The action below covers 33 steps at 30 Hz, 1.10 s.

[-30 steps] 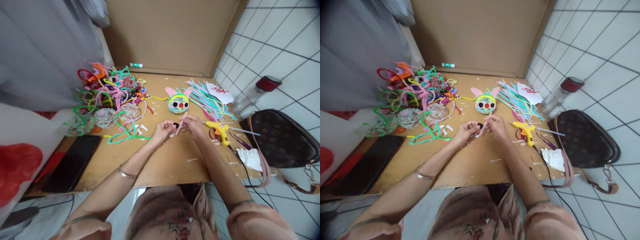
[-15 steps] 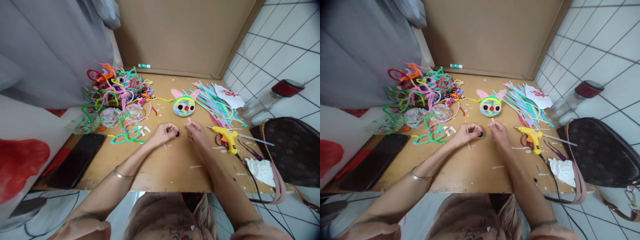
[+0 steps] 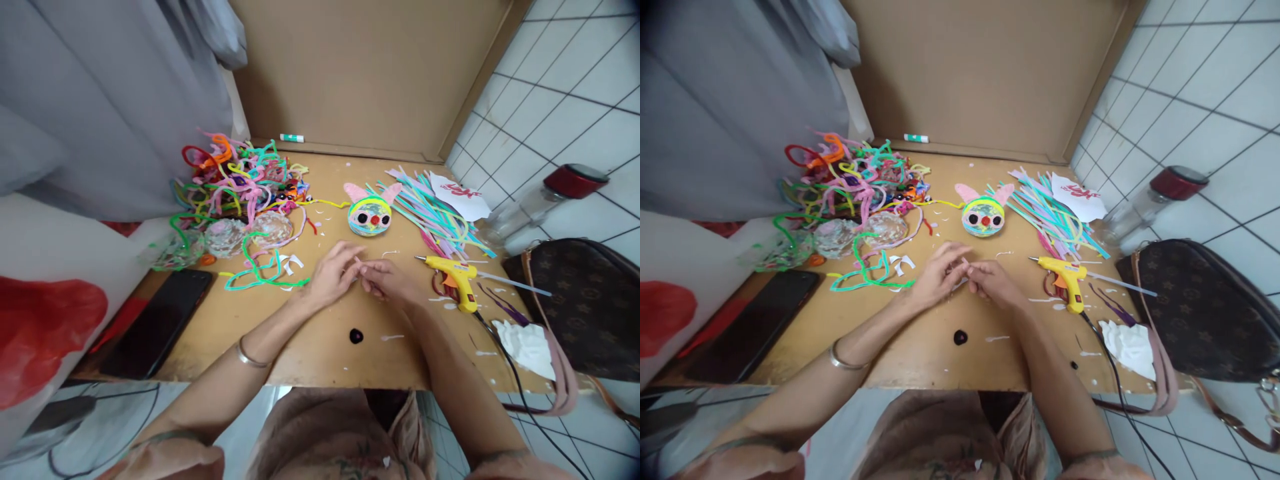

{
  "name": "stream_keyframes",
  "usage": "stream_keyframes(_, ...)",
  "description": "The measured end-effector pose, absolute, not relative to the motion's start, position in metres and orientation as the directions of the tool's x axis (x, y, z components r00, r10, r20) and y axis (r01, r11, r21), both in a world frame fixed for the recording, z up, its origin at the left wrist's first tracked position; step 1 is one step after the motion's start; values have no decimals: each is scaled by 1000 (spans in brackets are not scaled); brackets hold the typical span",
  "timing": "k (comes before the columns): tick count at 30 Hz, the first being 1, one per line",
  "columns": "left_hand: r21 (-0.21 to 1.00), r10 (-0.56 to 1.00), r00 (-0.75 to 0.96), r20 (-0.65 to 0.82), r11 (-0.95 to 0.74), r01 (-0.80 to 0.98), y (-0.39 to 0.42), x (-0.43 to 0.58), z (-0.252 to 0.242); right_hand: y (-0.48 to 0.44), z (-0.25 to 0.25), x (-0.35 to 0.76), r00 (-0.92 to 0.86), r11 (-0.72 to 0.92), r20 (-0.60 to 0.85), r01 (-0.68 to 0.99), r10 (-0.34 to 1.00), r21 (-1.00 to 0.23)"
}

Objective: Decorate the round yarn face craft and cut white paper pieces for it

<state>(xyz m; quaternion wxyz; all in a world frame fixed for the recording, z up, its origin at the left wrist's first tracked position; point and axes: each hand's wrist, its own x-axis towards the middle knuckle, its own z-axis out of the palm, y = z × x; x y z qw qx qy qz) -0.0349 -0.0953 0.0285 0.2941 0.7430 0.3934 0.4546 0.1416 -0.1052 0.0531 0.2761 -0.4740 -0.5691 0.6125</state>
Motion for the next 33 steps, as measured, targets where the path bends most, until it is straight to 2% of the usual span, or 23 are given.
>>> stream_keyframes(2,665,777,370,510,-629,403,-99,-33,28,-104,50,143,-423,-153,-250,251,871,-956)
stream_keyframes(4,604,780,365,508,-625,495,-99,-33,27,-102,50,145,-368,-124,-210,246,906,-961)
stream_keyframes(7,571,842,298,450,-528,628,-99,-32,23,-98,53,148,-195,-155,-190,180,962,-971)
stream_keyframes(10,576,850,363,380,-525,626,-103,-26,20,-97,56,148,-99,-206,-216,100,971,-973)
stream_keyframes(13,632,802,433,412,-594,498,-109,-21,21,-98,56,146,-134,-188,-197,78,971,-979)
stream_keyframes(15,627,795,372,479,-606,489,-112,-21,24,-99,54,145,-161,-139,-155,103,975,-985)
stream_keyframes(19,533,769,269,581,-608,589,-108,-26,28,-100,52,144,-246,6,-55,241,968,-970)
stream_keyframes(23,440,730,407,548,-666,602,-101,-31,23,-101,54,142,-394,71,-63,316,917,-946)
stream_keyframes(28,433,748,407,525,-646,628,-94,-37,19,-104,59,139,-327,-18,-124,309,937,-951)
stream_keyframes(33,491,792,298,532,-576,654,-89,-42,21,-102,54,140,-253,-4,-82,295,964,-955)
